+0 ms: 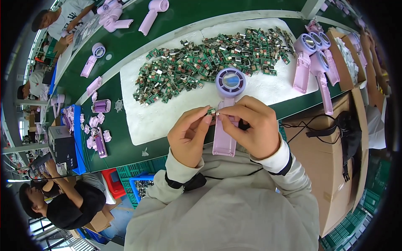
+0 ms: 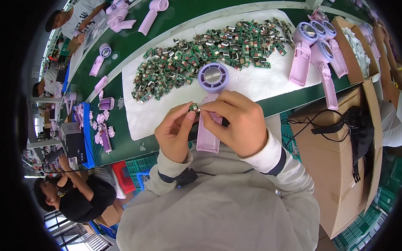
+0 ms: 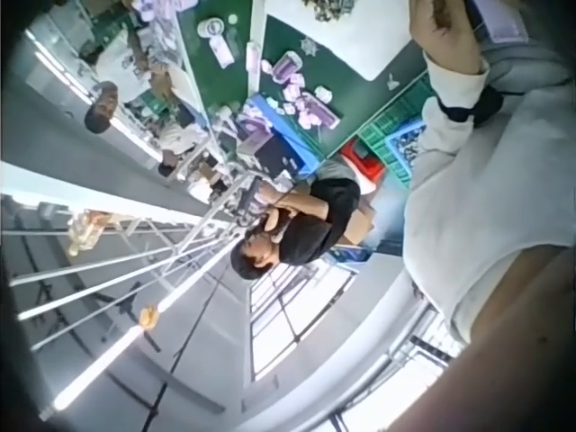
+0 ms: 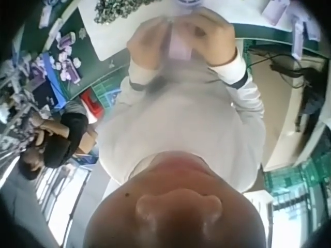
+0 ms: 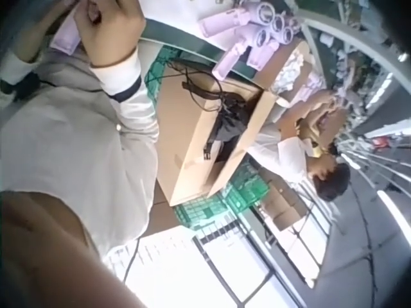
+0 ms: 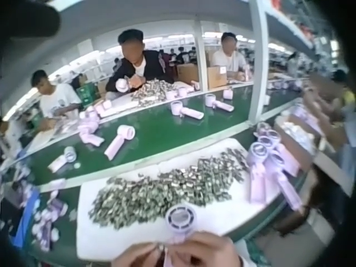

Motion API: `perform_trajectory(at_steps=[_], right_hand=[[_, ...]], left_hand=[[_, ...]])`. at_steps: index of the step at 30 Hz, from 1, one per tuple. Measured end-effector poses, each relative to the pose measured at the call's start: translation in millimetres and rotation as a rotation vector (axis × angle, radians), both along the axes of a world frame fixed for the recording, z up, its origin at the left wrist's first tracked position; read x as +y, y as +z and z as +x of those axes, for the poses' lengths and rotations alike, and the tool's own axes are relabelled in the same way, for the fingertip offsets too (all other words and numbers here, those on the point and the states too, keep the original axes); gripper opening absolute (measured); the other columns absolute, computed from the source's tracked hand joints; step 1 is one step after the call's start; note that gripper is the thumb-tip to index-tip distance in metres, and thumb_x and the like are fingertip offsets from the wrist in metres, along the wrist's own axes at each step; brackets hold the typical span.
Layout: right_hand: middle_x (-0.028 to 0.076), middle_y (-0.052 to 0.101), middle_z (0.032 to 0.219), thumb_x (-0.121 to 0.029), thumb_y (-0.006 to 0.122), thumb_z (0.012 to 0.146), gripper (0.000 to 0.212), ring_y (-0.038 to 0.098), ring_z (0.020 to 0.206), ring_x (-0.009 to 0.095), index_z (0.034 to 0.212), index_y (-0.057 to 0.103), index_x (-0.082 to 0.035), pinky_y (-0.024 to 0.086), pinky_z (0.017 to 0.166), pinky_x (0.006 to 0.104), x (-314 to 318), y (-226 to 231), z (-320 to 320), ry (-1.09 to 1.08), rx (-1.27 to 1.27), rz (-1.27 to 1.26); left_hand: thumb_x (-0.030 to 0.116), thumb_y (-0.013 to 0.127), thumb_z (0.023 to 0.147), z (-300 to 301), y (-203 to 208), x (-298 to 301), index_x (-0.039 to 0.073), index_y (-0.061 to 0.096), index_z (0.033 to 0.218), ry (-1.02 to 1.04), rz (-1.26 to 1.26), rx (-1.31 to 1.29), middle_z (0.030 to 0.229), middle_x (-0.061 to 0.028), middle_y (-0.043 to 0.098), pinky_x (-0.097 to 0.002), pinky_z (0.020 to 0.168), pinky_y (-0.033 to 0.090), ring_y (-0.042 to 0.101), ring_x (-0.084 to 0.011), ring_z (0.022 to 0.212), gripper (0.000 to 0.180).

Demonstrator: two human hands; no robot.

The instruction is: The person picks up a circuit board from a pile, connects it to a wire inside a purple plastic fan housing, and presses the board into the handle. This process is repeated with multiple fans.

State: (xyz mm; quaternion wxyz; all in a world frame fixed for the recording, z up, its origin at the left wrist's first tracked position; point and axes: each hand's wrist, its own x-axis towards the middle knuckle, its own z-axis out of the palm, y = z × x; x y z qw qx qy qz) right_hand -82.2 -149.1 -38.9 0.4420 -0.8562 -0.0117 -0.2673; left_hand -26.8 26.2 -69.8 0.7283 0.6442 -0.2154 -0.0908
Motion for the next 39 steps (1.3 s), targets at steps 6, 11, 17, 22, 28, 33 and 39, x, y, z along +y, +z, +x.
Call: perform_trajectory(at_steps=[6, 11, 17, 22, 28, 33, 39], right_hand=[[0.006, 0.062, 0.078, -0.004, 0.08, 0.077, 0.016, 0.06, 0.063, 0.019, 0.092, 0.075, -0.004, 0.048, 0.054, 0.0286, -2, 0, 4, -0.012, -0.093, -0.164], [0.005, 0.062, 0.079, -0.005, 0.08, 0.074, 0.022, 0.06, 0.064, 0.019, 0.094, 0.073, -0.005, 0.049, 0.054, 0.0292, -1, -4, 9, -0.045, -0.143, -0.404], [0.002, 0.06, 0.08, -0.006, 0.081, 0.072, 0.026, 0.06, 0.064, 0.017, 0.097, 0.073, -0.006, 0.05, 0.053, 0.0296, -10, 2, 8, 0.03, -0.236, -0.558], [0.001, 0.06, 0.079, -0.009, 0.082, 0.073, 0.027, 0.059, 0.064, 0.017, 0.098, 0.073, -0.006, 0.049, 0.052, 0.0298, -21, 8, 6, 0.096, -0.253, -0.578], [0.002, 0.061, 0.08, -0.009, 0.081, 0.074, 0.024, 0.06, 0.065, 0.018, 0.096, 0.073, -0.005, 0.05, 0.053, 0.0313, -24, 7, 9, 0.133, -0.245, -0.598], [0.004, 0.061, 0.081, -0.008, 0.08, 0.077, 0.019, 0.061, 0.066, 0.02, 0.094, 0.072, -0.005, 0.05, 0.055, 0.033, -31, 7, 10, 0.196, -0.216, -0.524], [0.006, 0.061, 0.079, -0.006, 0.079, 0.079, 0.017, 0.061, 0.066, 0.022, 0.093, 0.072, -0.002, 0.049, 0.055, 0.0332, -32, 10, 7, 0.238, -0.218, -0.331]], left_hand=[[-0.008, 0.061, 0.098, -1, 1, -1, -0.005, 0.065, 0.126, -0.006, 0.011, -0.043, 0.125, -0.0182, 0.065, -0.0323, 0.095, 0.058, 0.068, -0.0223, 0.11, 0.028], [-0.008, 0.061, 0.098, -1, 1, -2, -0.005, 0.065, 0.126, -0.009, 0.024, -0.085, 0.125, -0.0176, 0.065, -0.0313, 0.094, 0.058, 0.069, -0.0218, 0.109, 0.028], [-0.007, 0.061, 0.098, -2, 2, 0, -0.005, 0.065, 0.126, 0.008, 0.048, -0.105, 0.125, -0.0173, 0.065, -0.0308, 0.094, 0.058, 0.069, -0.022, 0.108, 0.028], [-0.007, 0.061, 0.099, 0, 2, -5, -0.005, 0.065, 0.126, -0.012, -0.005, -0.051, 0.125, -0.0177, 0.065, -0.0311, 0.094, 0.058, 0.069, -0.0226, 0.108, 0.028], [-0.008, 0.062, 0.098, 2, -1, -3, -0.004, 0.066, 0.125, -0.045, 0.002, -0.054, 0.125, -0.0184, 0.066, -0.0314, 0.094, 0.058, 0.069, -0.0233, 0.108, 0.028], [-0.01, 0.064, 0.094, 5, 4, 0, -0.003, 0.07, 0.121, -0.021, 0.172, -0.289, 0.12, -0.0187, 0.068, -0.0295, 0.088, 0.057, 0.071, -0.0236, 0.102, 0.028], [-0.011, 0.068, 0.09, 4, 10, 0, -0.002, 0.073, 0.117, -0.003, 0.287, -0.553, 0.114, -0.018, 0.07, -0.0287, 0.082, 0.056, 0.072, -0.0242, 0.096, 0.029]])
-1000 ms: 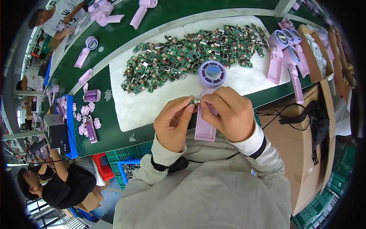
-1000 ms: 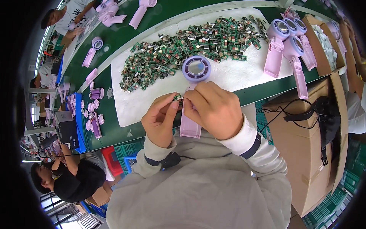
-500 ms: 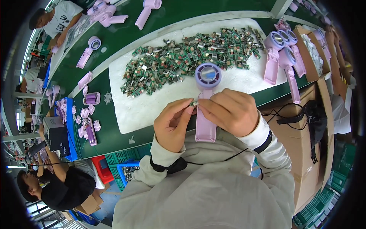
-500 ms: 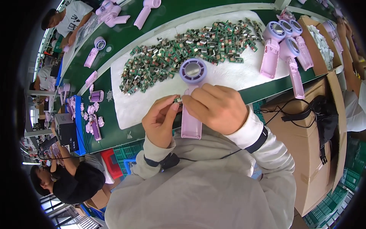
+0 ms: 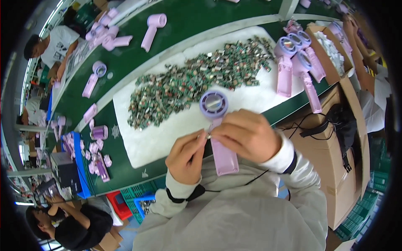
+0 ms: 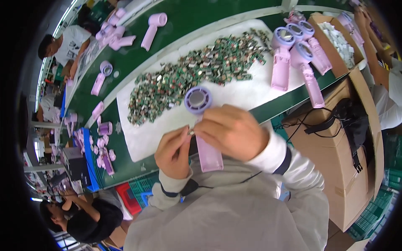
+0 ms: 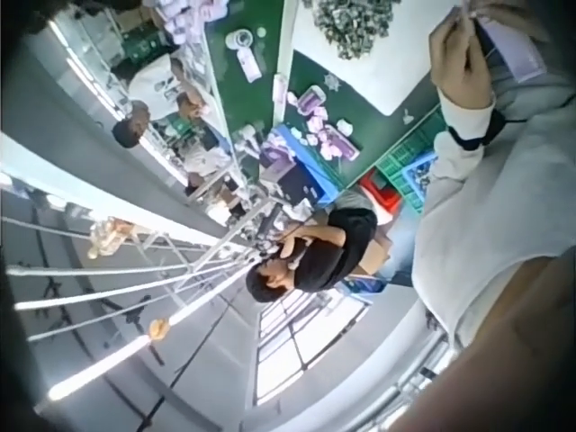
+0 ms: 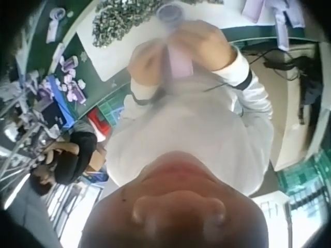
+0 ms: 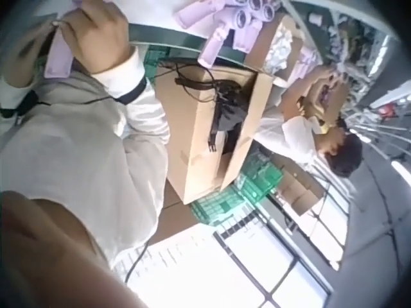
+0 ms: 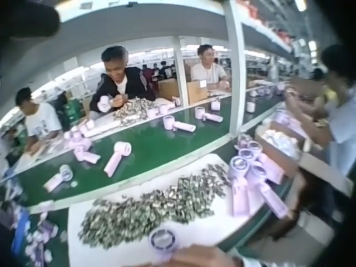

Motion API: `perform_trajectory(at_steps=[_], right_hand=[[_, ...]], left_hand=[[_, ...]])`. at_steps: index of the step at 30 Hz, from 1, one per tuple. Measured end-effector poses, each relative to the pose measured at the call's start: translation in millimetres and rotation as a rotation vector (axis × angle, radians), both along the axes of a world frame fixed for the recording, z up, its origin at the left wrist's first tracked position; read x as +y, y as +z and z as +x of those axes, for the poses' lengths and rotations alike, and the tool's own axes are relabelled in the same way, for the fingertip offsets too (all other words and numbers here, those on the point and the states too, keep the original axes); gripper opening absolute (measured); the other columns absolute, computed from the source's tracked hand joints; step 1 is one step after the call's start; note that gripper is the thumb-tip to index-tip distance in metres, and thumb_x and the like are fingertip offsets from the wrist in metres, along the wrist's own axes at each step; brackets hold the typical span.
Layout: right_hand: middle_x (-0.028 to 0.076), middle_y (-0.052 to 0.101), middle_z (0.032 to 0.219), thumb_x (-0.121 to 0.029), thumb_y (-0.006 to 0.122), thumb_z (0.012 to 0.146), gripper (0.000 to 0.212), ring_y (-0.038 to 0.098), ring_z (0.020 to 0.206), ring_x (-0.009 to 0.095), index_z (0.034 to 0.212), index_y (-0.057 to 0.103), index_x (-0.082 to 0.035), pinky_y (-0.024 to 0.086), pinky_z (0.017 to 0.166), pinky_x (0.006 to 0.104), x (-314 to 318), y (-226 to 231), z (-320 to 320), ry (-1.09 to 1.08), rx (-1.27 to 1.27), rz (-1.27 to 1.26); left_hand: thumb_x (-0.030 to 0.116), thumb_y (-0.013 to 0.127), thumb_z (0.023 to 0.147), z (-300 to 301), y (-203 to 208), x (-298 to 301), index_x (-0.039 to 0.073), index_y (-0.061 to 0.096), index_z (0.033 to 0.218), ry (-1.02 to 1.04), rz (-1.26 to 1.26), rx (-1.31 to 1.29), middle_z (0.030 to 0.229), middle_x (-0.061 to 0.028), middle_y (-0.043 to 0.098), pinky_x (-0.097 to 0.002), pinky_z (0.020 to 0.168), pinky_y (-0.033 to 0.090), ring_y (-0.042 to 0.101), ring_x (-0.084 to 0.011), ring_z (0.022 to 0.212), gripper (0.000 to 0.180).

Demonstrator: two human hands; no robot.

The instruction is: The person picks up a circuit board from a pile, connects it to a wire inside a purple plastic fan housing, and presses the board into the handle. This process is repeated with multiple fans.

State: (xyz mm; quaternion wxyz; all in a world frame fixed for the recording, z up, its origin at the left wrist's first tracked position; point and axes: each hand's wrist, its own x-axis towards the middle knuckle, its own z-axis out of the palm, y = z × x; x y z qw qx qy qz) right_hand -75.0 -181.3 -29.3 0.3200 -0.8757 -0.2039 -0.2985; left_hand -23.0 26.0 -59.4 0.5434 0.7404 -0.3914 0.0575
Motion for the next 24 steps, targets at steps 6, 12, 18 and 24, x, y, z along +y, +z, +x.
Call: perform_trajectory(at_steps=[6, 12, 18, 24], right_hand=[[0.007, 0.059, 0.074, 0.0, 0.078, 0.082, 0.012, 0.057, 0.059, 0.017, 0.093, 0.073, 0.001, 0.044, 0.051, 0.0303, 38, -10, -27, -0.174, 0.22, 0.48], [0.006, 0.06, 0.074, 0.0, 0.079, 0.082, 0.013, 0.056, 0.057, 0.015, 0.094, 0.074, 0.0, 0.044, 0.051, 0.0298, 48, -17, -27, -0.225, 0.181, 0.563], [0.005, 0.06, 0.074, -0.001, 0.081, 0.081, 0.011, 0.056, 0.057, 0.015, 0.091, 0.075, -0.001, 0.044, 0.051, 0.0297, 33, -5, -25, -0.17, 0.144, 0.582], [0.004, 0.061, 0.072, -0.005, 0.083, 0.08, 0.012, 0.057, 0.059, 0.016, 0.091, 0.076, -0.004, 0.046, 0.053, 0.0303, 13, 5, -12, -0.043, 0.131, 0.684]], left_hand=[[-0.012, 0.069, 0.088, -27, -9, -1, -0.003, 0.073, 0.12, 0.208, 0.085, -0.118, 0.112, -0.0186, 0.067, -0.0294, 0.08, 0.057, 0.071, -0.0259, 0.093, 0.033], [-0.011, 0.069, 0.088, -28, -13, -7, -0.003, 0.071, 0.123, 0.212, 0.091, -0.21, 0.116, -0.0202, 0.064, -0.0299, 0.081, 0.059, 0.071, -0.0274, 0.098, 0.036], [-0.012, 0.068, 0.089, -22, 22, -2, -0.003, 0.049, 0.148, -0.052, -0.077, 0.458, 0.134, -0.019, 0.057, -0.0319, 0.089, 0.058, 0.067, -0.0248, 0.112, 0.062], [-0.014, 0.064, 0.09, 9, 70, -4, -0.002, 0.033, 0.156, -0.347, -0.078, 1.009, 0.146, -0.0185, 0.046, -0.0354, 0.1, 0.053, 0.062, -0.0245, 0.121, 0.074]])
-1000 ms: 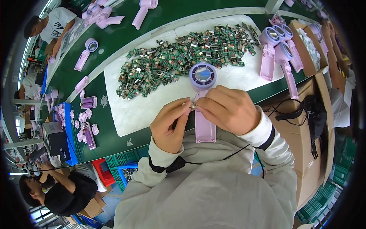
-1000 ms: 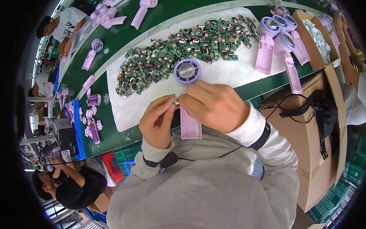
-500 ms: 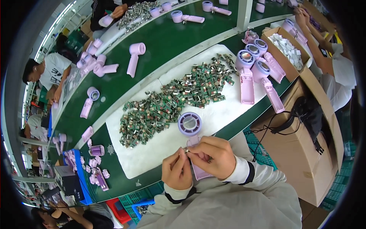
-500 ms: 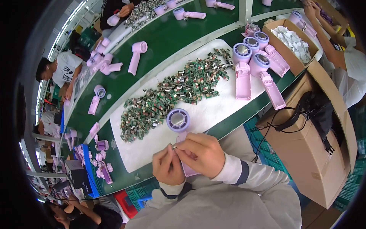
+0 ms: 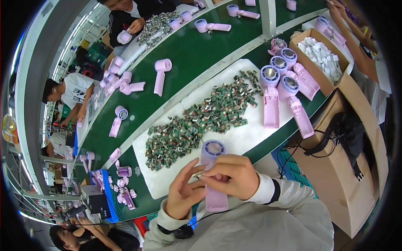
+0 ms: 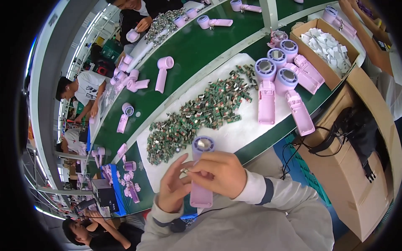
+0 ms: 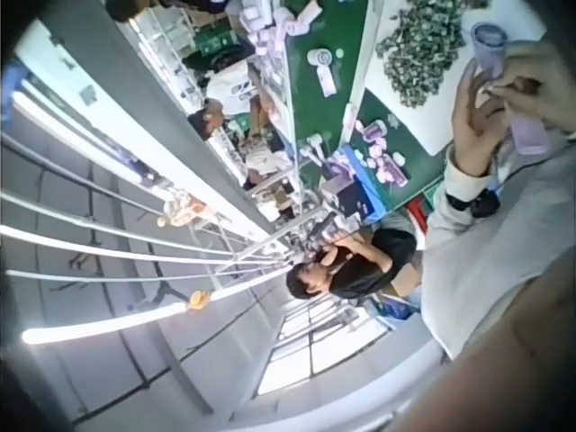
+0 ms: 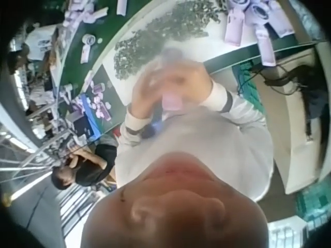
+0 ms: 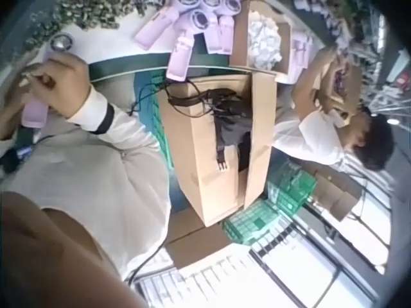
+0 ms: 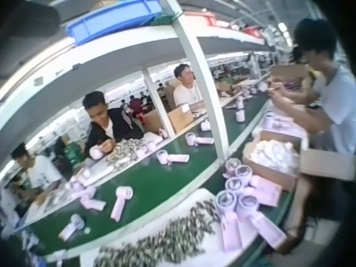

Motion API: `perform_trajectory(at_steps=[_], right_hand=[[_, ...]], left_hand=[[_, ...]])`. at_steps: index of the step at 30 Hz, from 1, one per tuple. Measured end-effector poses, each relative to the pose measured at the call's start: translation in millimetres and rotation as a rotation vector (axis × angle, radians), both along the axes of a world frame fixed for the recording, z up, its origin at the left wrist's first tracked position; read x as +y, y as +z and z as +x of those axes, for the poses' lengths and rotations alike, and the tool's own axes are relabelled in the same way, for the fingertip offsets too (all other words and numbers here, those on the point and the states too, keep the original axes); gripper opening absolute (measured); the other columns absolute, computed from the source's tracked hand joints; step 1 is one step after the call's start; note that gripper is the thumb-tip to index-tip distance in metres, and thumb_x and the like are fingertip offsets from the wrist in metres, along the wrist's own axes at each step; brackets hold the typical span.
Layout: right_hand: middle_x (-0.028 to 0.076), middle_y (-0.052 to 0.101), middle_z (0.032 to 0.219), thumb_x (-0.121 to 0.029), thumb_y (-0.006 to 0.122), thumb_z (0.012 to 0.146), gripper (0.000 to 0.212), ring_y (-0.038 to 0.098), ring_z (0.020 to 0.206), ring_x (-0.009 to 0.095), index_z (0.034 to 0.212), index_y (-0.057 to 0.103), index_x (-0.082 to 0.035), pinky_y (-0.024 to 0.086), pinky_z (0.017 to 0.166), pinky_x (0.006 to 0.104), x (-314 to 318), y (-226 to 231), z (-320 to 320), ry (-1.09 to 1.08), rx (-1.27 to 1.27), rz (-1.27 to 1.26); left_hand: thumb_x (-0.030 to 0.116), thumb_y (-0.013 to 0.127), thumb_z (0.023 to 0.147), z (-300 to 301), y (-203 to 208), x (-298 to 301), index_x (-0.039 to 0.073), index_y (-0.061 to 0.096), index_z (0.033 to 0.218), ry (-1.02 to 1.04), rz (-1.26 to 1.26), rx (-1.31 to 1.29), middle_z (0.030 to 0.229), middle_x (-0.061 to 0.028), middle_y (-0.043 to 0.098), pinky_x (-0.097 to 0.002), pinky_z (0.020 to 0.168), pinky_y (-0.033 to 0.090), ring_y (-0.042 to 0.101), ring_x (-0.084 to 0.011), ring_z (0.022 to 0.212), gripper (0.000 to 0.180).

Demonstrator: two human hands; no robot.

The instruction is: The person picks up a circuit board from a pile, connects it to a wire inside a purple plastic fan housing, and presses the board into the handle. This process is repeated with multiple fans.

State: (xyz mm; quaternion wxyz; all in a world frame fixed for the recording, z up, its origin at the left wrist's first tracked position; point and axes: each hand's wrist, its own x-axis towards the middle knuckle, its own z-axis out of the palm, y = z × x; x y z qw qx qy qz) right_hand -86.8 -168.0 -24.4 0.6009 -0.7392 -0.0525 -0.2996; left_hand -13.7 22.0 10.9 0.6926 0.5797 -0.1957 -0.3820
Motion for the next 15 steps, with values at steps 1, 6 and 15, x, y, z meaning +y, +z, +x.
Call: perform_trajectory(at_steps=[1, 6, 15], right_hand=[[0.004, 0.061, 0.072, -0.006, 0.083, 0.08, 0.013, 0.058, 0.059, 0.016, 0.091, 0.077, -0.005, 0.046, 0.053, 0.0305, -4, 0, 1, 0.021, -0.003, 0.012], [0.003, 0.062, 0.074, -0.008, 0.084, 0.079, 0.014, 0.059, 0.062, 0.017, 0.091, 0.078, -0.007, 0.047, 0.056, 0.0309, -22, -7, 1, 0.048, -0.089, 0.044], [0.002, 0.062, 0.078, -0.01, 0.083, 0.079, 0.019, 0.059, 0.065, 0.018, 0.097, 0.077, -0.007, 0.049, 0.059, 0.0316, -80, -37, -4, -0.256, -0.232, -0.179]], left_hand=[[-0.015, 0.063, 0.09, 6, 8, -4, -0.002, 0.034, 0.155, -0.057, 0.021, 0.046, 0.148, -0.0186, 0.044, -0.0364, 0.103, 0.051, 0.061, -0.0251, 0.122, 0.072], [-0.009, 0.069, 0.085, 29, 40, -26, -0.003, 0.04, 0.15, -0.317, 0.267, -0.053, 0.146, -0.0186, 0.045, -0.0374, 0.103, 0.051, 0.061, -0.0281, 0.122, 0.072], [0.009, 0.063, 0.079, 185, 68, -166, -0.004, 0.051, 0.14, -0.004, 0.139, -0.313, 0.143, -0.0219, 0.054, -0.0371, 0.104, 0.052, 0.064, -0.0306, 0.119, 0.064]])
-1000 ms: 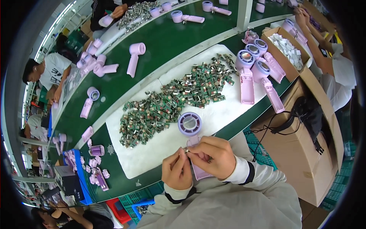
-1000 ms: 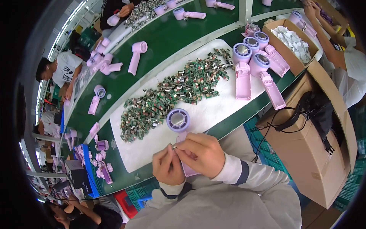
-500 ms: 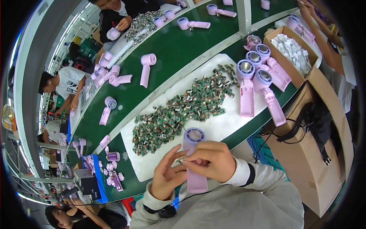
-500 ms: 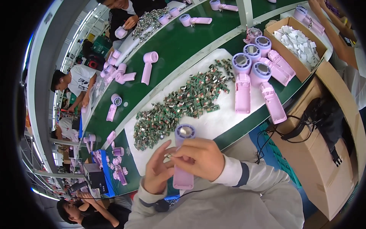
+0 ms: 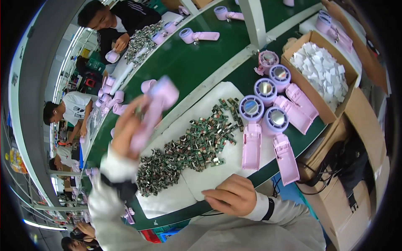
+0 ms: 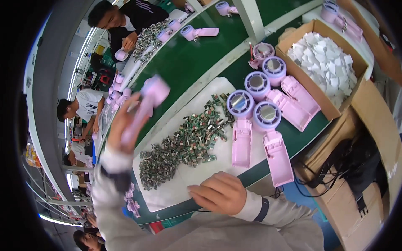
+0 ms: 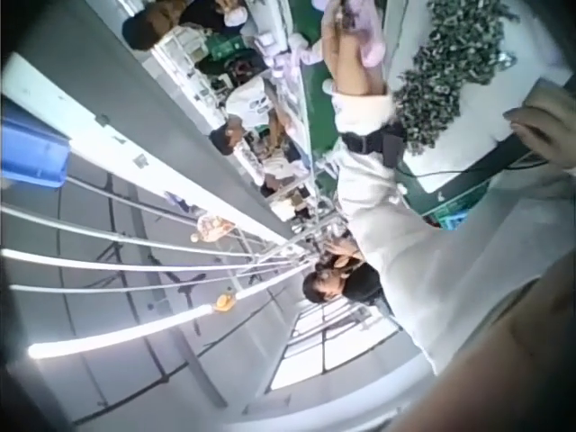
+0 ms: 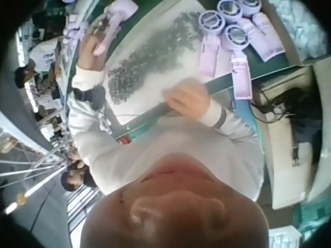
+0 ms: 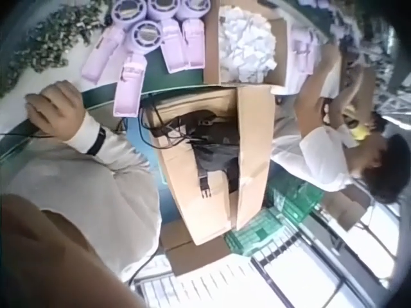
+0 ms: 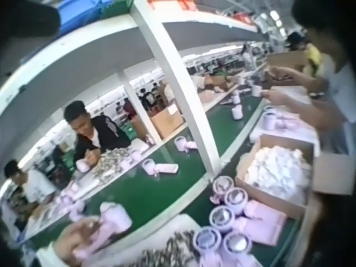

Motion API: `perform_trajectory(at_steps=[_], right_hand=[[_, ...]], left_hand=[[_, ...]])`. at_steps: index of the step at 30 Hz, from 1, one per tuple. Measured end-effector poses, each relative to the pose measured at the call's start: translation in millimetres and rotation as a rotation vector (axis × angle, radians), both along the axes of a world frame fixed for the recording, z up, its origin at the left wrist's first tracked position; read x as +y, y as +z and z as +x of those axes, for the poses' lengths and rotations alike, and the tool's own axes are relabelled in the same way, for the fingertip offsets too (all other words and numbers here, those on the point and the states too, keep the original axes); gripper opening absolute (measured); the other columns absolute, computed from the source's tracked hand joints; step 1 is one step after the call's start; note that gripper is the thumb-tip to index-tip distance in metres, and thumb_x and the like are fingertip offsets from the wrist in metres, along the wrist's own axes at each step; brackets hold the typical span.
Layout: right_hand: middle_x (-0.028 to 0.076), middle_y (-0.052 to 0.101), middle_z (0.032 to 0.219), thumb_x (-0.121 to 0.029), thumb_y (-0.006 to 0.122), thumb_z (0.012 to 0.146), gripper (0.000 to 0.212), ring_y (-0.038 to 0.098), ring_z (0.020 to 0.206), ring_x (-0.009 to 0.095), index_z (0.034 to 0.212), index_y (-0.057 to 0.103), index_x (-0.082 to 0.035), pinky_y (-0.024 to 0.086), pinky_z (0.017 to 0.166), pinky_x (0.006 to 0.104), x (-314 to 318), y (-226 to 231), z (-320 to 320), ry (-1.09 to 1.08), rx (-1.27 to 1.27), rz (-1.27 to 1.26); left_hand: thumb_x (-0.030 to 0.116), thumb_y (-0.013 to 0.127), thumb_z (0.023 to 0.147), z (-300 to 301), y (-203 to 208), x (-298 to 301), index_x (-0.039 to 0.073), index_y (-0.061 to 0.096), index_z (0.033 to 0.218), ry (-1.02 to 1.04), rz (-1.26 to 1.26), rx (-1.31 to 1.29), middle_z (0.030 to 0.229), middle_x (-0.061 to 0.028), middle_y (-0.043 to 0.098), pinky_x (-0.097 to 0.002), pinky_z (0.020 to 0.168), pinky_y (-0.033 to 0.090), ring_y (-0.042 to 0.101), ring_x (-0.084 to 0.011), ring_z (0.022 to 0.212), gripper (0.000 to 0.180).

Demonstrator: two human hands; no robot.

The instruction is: The person picks up a circuit board from a pile, connects it to a wire inside a purple plastic fan housing, and presses the board into the handle. This process is repeated with multiple fans.

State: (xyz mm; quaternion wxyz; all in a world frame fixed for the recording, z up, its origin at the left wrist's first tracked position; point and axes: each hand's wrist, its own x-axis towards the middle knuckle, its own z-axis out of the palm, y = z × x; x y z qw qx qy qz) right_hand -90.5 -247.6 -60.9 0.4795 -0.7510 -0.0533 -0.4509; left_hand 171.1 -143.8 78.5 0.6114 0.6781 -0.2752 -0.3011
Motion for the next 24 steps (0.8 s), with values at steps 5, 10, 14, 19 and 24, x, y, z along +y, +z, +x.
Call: perform_trajectory(at_steps=[5, 10, 14, 19, 24], right_hand=[[0.002, 0.061, 0.076, -0.009, 0.082, 0.079, 0.019, 0.059, 0.063, 0.019, 0.097, 0.076, -0.006, 0.049, 0.057, 0.0319, 10, -9, -2, -0.078, 0.169, -0.188], [0.004, 0.059, 0.074, -0.009, 0.081, 0.08, 0.017, 0.058, 0.06, 0.02, 0.096, 0.076, -0.005, 0.047, 0.055, 0.0329, 7, -14, 2, -0.042, 0.191, -0.075], [0.004, 0.057, 0.07, -0.008, 0.08, 0.081, 0.014, 0.057, 0.058, 0.021, 0.094, 0.075, -0.006, 0.047, 0.054, 0.0334, 8, -11, 6, -0.107, 0.177, -0.118], [0.003, 0.055, 0.068, -0.007, 0.079, 0.082, 0.011, 0.056, 0.056, 0.021, 0.093, 0.075, -0.006, 0.046, 0.052, 0.0342, 7, -13, 4, -0.106, 0.174, -0.129], [0.004, 0.053, 0.066, -0.006, 0.079, 0.083, 0.012, 0.056, 0.055, 0.02, 0.094, 0.075, -0.006, 0.045, 0.051, 0.0341, 15, -12, 3, -0.119, 0.193, -0.121]], left_hand=[[0.005, 0.077, 0.084, 194, -107, -133, -0.001, 0.063, 0.129, 0.184, -0.007, -0.119, 0.119, -0.0167, 0.068, -0.0374, 0.084, 0.06, 0.07, -0.0247, 0.099, 0.048], [0.018, 0.083, 0.082, 220, -142, -161, 0.005, 0.065, 0.127, 0.167, 0.237, -0.567, 0.116, -0.0186, 0.068, -0.0395, 0.075, 0.059, 0.071, -0.0284, 0.093, 0.05], [0.037, 0.081, 0.084, 235, -107, -96, 0.006, 0.059, 0.132, 0.171, 0.651, -1.252, 0.127, -0.0243, 0.065, -0.0485, 0.088, 0.056, 0.069, -0.0427, 0.1, 0.061], [0.042, 0.077, 0.085, 204, -130, -43, 0.004, 0.058, 0.13, 0.314, 1.167, -1.293, 0.113, -0.027, 0.07, -0.0524, 0.095, 0.053, 0.068, -0.045, 0.106, 0.062], [0.034, 0.072, 0.09, 207, -118, -16, 0.002, 0.055, 0.122, 0.197, 1.03, -1.118, 0.098, -0.0288, 0.071, -0.0569, 0.086, 0.055, 0.068, -0.0475, 0.1, 0.048]])
